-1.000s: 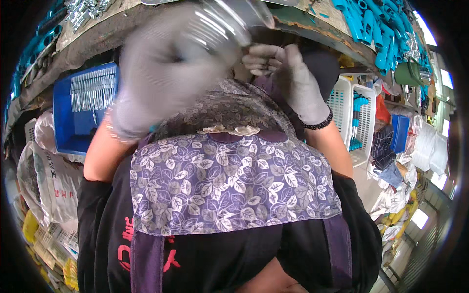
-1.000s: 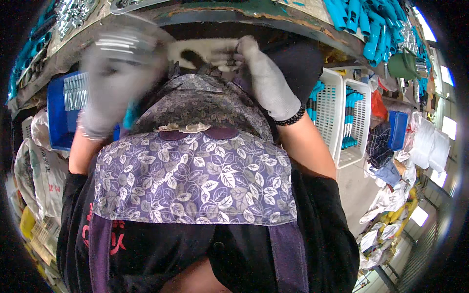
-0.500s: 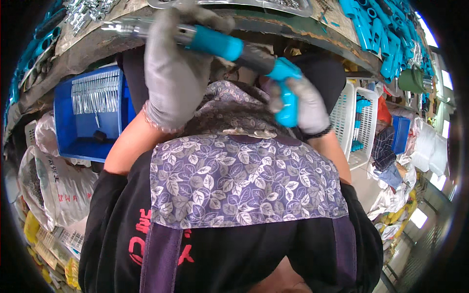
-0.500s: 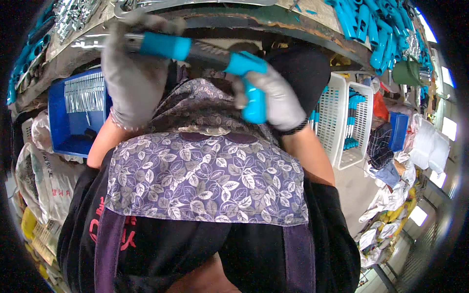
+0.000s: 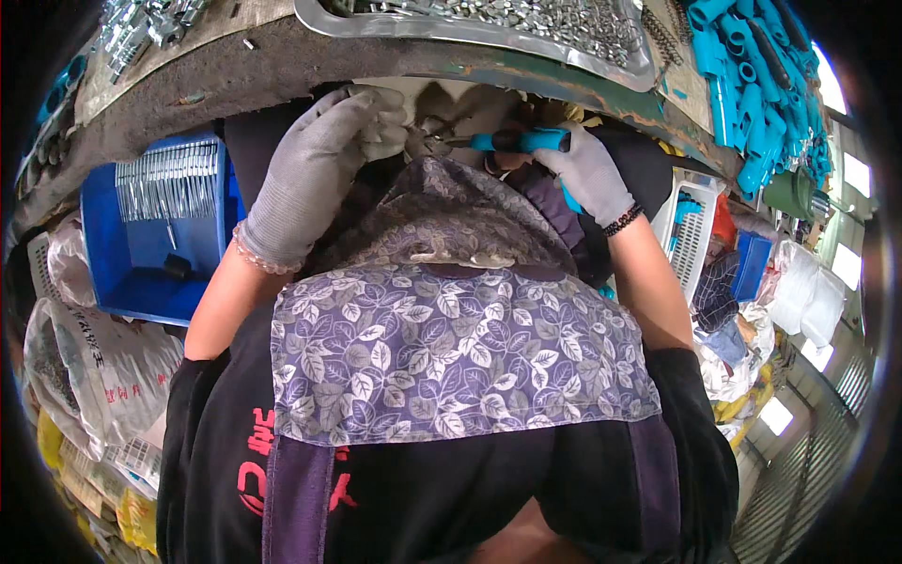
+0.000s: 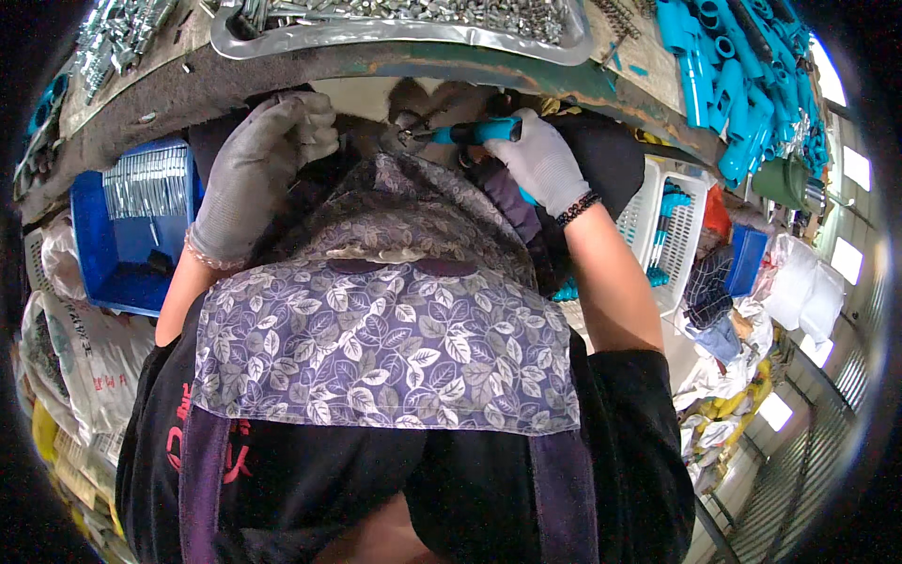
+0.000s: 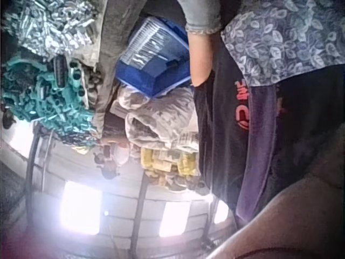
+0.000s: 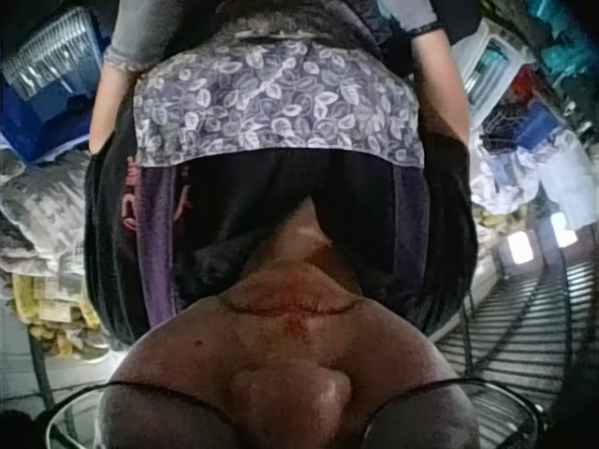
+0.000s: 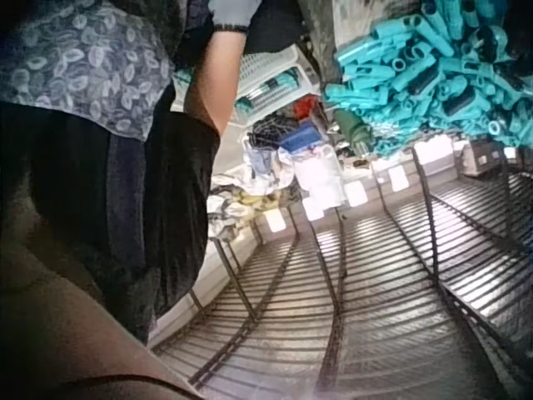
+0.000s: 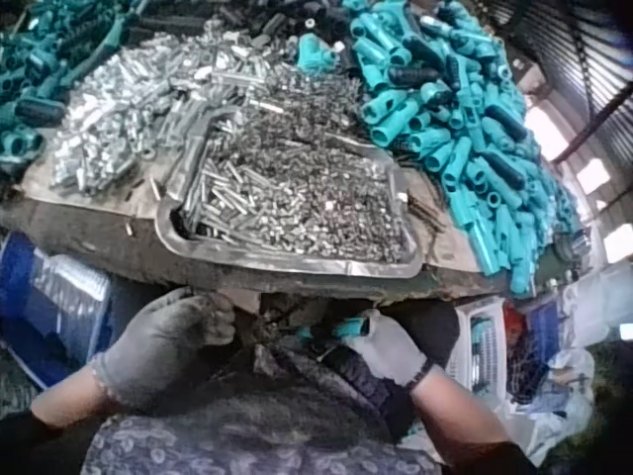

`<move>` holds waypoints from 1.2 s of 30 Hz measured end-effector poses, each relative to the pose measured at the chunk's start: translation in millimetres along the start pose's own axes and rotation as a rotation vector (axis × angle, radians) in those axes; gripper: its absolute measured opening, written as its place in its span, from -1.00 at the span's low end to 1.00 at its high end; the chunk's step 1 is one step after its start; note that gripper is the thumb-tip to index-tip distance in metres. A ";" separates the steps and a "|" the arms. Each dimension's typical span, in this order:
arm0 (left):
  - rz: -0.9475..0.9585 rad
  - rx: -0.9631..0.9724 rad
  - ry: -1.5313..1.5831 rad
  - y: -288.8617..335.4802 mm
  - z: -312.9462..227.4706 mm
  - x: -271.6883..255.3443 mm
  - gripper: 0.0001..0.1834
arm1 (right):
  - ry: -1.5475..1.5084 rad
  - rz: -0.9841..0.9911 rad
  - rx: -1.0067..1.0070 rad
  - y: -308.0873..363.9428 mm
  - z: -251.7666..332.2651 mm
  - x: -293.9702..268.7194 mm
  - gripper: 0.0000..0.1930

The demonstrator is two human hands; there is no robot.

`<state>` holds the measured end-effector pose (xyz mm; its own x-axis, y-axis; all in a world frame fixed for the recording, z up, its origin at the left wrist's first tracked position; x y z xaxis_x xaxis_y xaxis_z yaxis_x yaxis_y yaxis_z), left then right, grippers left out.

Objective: The recorder is assembling metal shafts into teal plastic handles to create finished tools at a factory workbench.

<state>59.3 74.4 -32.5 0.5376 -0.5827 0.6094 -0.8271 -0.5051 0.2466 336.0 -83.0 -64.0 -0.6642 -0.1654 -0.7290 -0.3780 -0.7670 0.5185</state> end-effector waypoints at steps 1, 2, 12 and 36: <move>0.000 -0.003 0.003 0.7 0.6 -2.5 -0.64 | 0.028 0.007 0.011 -2.3 -7.2 0.7 -0.54; 0.006 0.019 0.049 2.8 0.4 -5.7 -0.65 | 0.030 0.013 0.010 -2.2 -2.2 -0.5 -0.54; 0.035 0.004 0.023 -7.1 2.3 -14.4 -0.62 | 0.020 0.209 0.049 -39.3 3.7 18.1 -0.67; 0.061 0.019 0.151 -1.0 7.2 -19.7 -0.66 | 0.052 0.137 -0.023 -39.7 -20.5 1.3 -0.50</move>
<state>50.7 81.8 -50.2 0.4546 -0.5109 0.7296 -0.8532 -0.4849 0.1921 363.4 -65.4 -94.7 -0.6739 -0.3009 -0.6748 -0.2713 -0.7487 0.6048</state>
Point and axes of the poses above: each hand's wrist, its own y-axis away from the middle knuckle, its own x-axis out of the palm, z = x × y, the point moved 7 cm from there along -y, towards the middle knuckle, and after that the axes turned 8 degrees about z, right-handed, at the moved point
